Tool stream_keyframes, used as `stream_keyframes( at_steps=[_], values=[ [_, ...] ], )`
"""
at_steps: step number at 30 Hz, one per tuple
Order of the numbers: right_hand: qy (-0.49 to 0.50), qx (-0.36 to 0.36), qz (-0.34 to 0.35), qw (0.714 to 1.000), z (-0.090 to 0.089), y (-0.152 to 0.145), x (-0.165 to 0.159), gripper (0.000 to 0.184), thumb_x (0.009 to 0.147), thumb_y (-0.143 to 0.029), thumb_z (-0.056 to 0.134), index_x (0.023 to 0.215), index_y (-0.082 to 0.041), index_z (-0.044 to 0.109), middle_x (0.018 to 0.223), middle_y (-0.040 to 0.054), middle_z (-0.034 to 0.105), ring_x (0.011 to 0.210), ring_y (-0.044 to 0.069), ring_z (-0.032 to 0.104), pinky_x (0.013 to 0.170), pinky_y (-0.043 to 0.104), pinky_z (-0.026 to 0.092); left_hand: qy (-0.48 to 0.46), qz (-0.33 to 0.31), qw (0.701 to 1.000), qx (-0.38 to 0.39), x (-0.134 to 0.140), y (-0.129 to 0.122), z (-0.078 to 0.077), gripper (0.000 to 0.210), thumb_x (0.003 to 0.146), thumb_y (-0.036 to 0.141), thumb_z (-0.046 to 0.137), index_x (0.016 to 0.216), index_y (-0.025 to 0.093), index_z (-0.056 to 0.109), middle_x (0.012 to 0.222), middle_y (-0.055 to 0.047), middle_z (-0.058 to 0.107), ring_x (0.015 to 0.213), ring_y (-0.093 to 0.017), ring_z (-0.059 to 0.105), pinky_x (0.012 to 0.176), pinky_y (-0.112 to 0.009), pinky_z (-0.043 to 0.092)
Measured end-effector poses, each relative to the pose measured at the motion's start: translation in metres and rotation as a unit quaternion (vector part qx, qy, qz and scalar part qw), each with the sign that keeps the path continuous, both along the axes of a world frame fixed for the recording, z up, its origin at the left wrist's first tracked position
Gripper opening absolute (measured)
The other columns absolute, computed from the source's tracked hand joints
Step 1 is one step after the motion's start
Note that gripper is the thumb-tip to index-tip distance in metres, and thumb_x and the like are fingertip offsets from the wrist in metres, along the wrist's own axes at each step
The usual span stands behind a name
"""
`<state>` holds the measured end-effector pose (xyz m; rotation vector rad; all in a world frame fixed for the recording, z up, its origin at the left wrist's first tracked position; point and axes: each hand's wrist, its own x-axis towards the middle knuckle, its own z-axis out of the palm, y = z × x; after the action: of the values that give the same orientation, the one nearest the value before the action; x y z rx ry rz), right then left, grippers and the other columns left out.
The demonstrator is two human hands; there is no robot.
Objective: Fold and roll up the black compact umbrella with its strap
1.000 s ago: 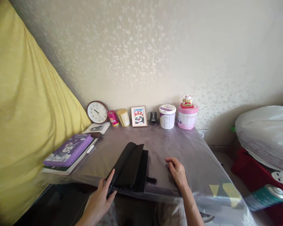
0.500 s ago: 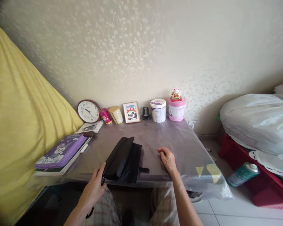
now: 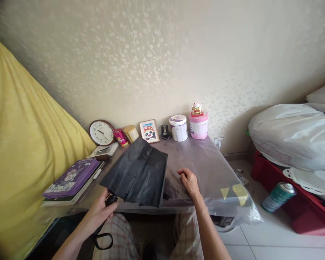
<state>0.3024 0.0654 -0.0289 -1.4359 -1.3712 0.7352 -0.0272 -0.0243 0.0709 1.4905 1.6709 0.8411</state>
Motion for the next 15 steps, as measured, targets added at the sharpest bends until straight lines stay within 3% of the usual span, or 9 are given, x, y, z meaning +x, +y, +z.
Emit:
stream_keyframes(
  at_steps=[2,4,6,12,15],
  values=[
    [0.0,-0.002,0.0,1.0,-0.001,0.0,0.0,0.032,0.072,-0.031,0.039,0.085,-0.016,0.064,0.079,0.0044,0.065,0.062,0.015,0.058,0.064,0.027,0.044,-0.064,-0.025,0.998,-0.012,0.004,0.0,0.014,0.043,0.072,0.036,0.053,0.109,0.018,0.04,0.048,0.01,0.044,0.035,-0.007,0.039,0.038,-0.019,0.035],
    [-0.009,-0.004,-0.002,1.0,0.0,0.0,0.001,0.032,0.073,-0.031,0.038,0.085,-0.016,0.064,0.076,0.0043,0.065,0.064,0.016,0.058,0.065,0.027,0.044,-0.188,-0.047,0.981,-0.023,0.007,0.0,0.024,0.032,0.072,0.037,0.053,0.096,0.019,0.041,0.044,0.012,0.035,0.033,-0.005,0.032,0.034,-0.016,0.028],
    [-0.017,-0.004,-0.004,1.0,0.0,-0.001,0.001,0.032,0.072,-0.031,0.038,0.085,-0.017,0.064,0.075,0.0043,0.065,0.064,0.016,0.059,0.066,0.027,0.043,-0.257,-0.056,0.964,-0.028,0.011,0.002,0.028,0.027,0.071,0.038,0.053,0.089,0.021,0.04,0.047,0.012,0.035,0.033,-0.003,0.029,0.033,-0.015,0.024],
    [-0.02,0.001,-0.001,1.0,0.0,-0.001,0.002,0.033,0.071,-0.031,0.038,0.084,-0.017,0.064,0.075,0.0045,0.065,0.062,0.016,0.058,0.063,0.026,0.043,-0.151,0.025,0.988,0.025,0.018,0.011,0.015,0.037,0.061,0.022,0.061,0.095,0.022,0.045,0.049,0.012,0.044,0.033,-0.006,0.041,0.031,-0.014,0.028],
    [-0.029,0.004,0.001,1.0,0.0,-0.001,0.002,0.033,0.072,-0.031,0.037,0.085,-0.017,0.064,0.075,0.0049,0.065,0.064,0.017,0.057,0.063,0.026,0.042,-0.179,0.036,0.983,0.021,0.015,0.014,0.01,0.034,0.062,0.023,0.062,0.091,0.022,0.043,0.047,0.012,0.043,0.033,-0.006,0.041,0.031,-0.015,0.029]
  ],
)
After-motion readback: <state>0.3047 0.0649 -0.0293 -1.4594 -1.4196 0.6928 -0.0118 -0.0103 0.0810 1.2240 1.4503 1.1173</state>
